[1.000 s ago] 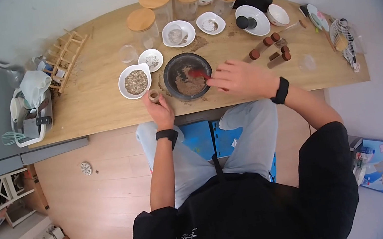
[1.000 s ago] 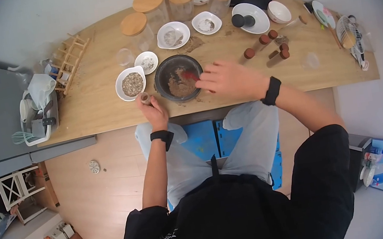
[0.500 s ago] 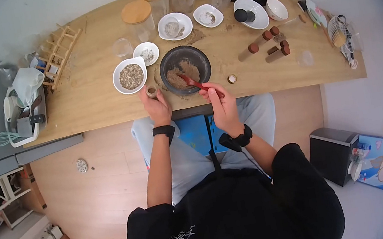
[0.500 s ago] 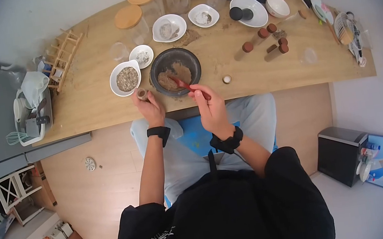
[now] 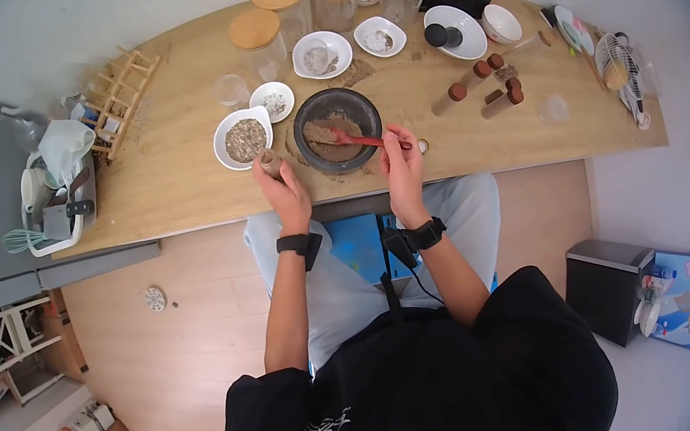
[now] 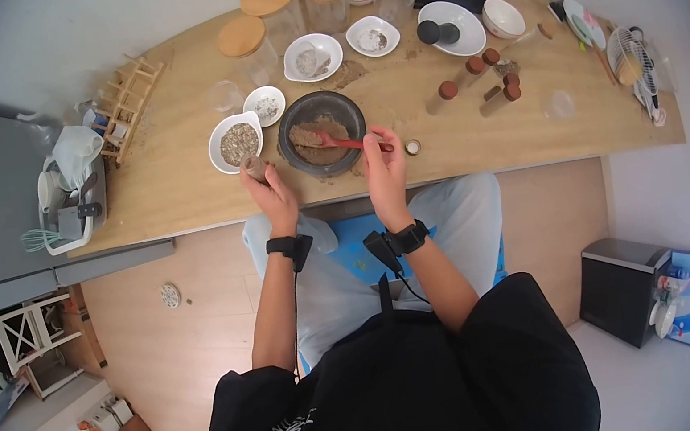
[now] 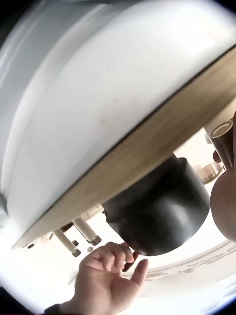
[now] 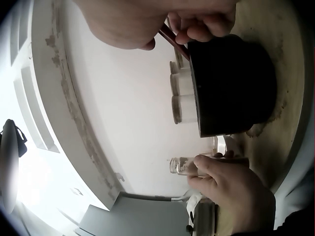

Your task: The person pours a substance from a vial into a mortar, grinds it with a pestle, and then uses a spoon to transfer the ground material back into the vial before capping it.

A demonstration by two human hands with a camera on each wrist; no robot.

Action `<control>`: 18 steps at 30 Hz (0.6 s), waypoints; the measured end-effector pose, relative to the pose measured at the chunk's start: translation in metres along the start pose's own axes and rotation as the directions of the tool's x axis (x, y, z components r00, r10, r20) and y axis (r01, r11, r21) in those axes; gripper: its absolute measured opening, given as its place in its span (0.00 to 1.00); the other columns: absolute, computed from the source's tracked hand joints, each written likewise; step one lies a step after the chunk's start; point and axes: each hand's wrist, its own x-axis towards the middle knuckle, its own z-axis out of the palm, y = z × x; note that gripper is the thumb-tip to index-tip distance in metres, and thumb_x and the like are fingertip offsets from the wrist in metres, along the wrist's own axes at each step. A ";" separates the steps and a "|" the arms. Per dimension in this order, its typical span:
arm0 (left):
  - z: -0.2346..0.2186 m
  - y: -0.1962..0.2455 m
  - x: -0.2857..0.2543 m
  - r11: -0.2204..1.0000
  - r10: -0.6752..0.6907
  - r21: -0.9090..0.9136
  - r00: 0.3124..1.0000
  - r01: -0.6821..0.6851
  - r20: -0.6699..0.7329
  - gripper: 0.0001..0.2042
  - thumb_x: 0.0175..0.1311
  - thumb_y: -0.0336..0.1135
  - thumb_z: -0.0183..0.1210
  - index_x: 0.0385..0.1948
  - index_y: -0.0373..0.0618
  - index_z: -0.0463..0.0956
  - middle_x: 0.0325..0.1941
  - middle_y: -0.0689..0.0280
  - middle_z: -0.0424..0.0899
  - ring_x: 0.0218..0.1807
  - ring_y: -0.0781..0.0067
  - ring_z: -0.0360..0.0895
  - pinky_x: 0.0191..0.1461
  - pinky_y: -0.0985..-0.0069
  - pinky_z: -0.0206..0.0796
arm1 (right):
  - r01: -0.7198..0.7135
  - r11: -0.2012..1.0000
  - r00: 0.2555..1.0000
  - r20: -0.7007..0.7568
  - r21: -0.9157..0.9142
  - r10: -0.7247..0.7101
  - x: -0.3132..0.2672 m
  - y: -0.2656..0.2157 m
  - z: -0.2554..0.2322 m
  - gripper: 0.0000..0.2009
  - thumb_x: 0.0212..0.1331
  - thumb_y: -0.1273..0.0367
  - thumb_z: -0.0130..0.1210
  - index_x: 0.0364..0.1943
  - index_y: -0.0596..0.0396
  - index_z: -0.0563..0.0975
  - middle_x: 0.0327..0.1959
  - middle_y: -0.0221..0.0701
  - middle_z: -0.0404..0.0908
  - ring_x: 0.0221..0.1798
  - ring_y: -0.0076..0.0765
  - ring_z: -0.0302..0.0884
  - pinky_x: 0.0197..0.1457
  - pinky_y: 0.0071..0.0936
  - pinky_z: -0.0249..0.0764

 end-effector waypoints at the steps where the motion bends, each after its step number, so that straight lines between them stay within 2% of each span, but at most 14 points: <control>1: -0.002 0.010 -0.001 0.998 -0.045 -0.048 0.999 0.046 0.022 0.19 0.77 0.29 0.50 0.66 0.32 0.62 0.60 0.50 0.72 0.61 0.53 0.72 0.69 0.64 0.62 | 0.003 1.000 1.000 0.002 0.006 -0.003 0.000 0.003 -0.002 0.12 0.78 0.64 0.51 0.53 0.59 0.77 0.28 0.20 0.71 0.27 0.12 0.61 0.28 0.16 0.56; 3: -0.003 0.025 0.004 0.992 -0.086 -0.092 0.995 0.090 0.046 0.19 0.79 0.29 0.49 0.67 0.32 0.61 0.60 0.50 0.72 0.61 0.55 0.71 0.69 0.65 0.61 | 0.082 0.996 0.994 0.072 -0.015 -0.081 0.002 0.013 -0.007 0.13 0.79 0.63 0.51 0.53 0.58 0.78 0.30 0.20 0.73 0.28 0.12 0.62 0.28 0.16 0.57; 5: -0.005 0.038 0.008 0.999 0.033 0.016 0.995 -0.035 0.090 0.20 0.78 0.29 0.50 0.67 0.34 0.62 0.58 0.51 0.72 0.60 0.54 0.71 0.69 0.64 0.61 | 0.060 0.998 0.996 0.061 -0.009 -0.059 0.002 0.010 -0.004 0.13 0.79 0.62 0.51 0.53 0.58 0.78 0.30 0.20 0.73 0.28 0.13 0.62 0.29 0.16 0.58; 6: -0.007 0.044 0.010 0.999 0.035 0.019 0.996 -0.037 0.087 0.20 0.78 0.29 0.50 0.67 0.34 0.62 0.58 0.51 0.72 0.60 0.54 0.71 0.69 0.64 0.61 | 0.038 0.999 0.998 0.049 -0.006 -0.038 0.003 0.009 -0.002 0.14 0.79 0.61 0.51 0.53 0.58 0.78 0.30 0.20 0.73 0.28 0.13 0.63 0.29 0.15 0.59; 8: -0.009 0.067 0.018 0.973 0.182 0.113 0.969 -0.203 0.169 0.21 0.76 0.29 0.52 0.68 0.37 0.64 0.57 0.49 0.72 0.61 0.50 0.71 0.68 0.62 0.62 | 0.052 0.999 0.997 0.056 0.010 -0.053 0.012 0.012 -0.003 0.15 0.80 0.60 0.50 0.53 0.57 0.78 0.30 0.20 0.75 0.28 0.13 0.65 0.29 0.15 0.59; 9: -0.009 0.075 0.021 0.973 0.183 0.111 0.968 -0.204 0.172 0.21 0.76 0.29 0.52 0.68 0.37 0.64 0.57 0.49 0.72 0.61 0.50 0.71 0.68 0.62 0.62 | 0.066 0.998 0.996 0.057 0.023 -0.067 0.016 0.013 -0.006 0.15 0.80 0.59 0.48 0.52 0.56 0.78 0.31 0.20 0.76 0.28 0.14 0.67 0.29 0.14 0.60; 11: -0.010 0.085 0.025 0.932 0.254 0.197 0.936 -0.304 0.243 0.21 0.74 0.28 0.54 0.67 0.39 0.65 0.57 0.48 0.72 0.60 0.45 0.70 0.68 0.58 0.61 | 0.048 0.998 0.997 0.059 0.028 -0.050 0.020 0.005 -0.006 0.16 0.81 0.58 0.47 0.52 0.56 0.78 0.31 0.21 0.76 0.28 0.15 0.69 0.29 0.15 0.61; 16: -0.009 0.100 0.029 0.898 0.210 0.324 0.937 -0.297 0.279 0.20 0.74 0.28 0.55 0.65 0.40 0.67 0.55 0.49 0.72 0.57 0.45 0.70 0.64 0.55 0.60 | 0.036 0.999 0.996 0.081 0.002 -0.036 0.037 -0.018 -0.013 0.18 0.81 0.56 0.44 0.50 0.57 0.77 0.31 0.25 0.78 0.29 0.19 0.72 0.31 0.19 0.66; 18: -0.010 0.104 0.029 0.885 0.180 0.372 0.943 -0.280 0.280 0.20 0.73 0.29 0.56 0.65 0.41 0.68 0.54 0.50 0.72 0.56 0.46 0.70 0.63 0.54 0.60 | 0.081 0.996 0.991 0.100 0.033 -0.084 0.044 -0.030 -0.014 0.18 0.82 0.56 0.42 0.47 0.57 0.77 0.30 0.26 0.80 0.28 0.19 0.73 0.31 0.18 0.65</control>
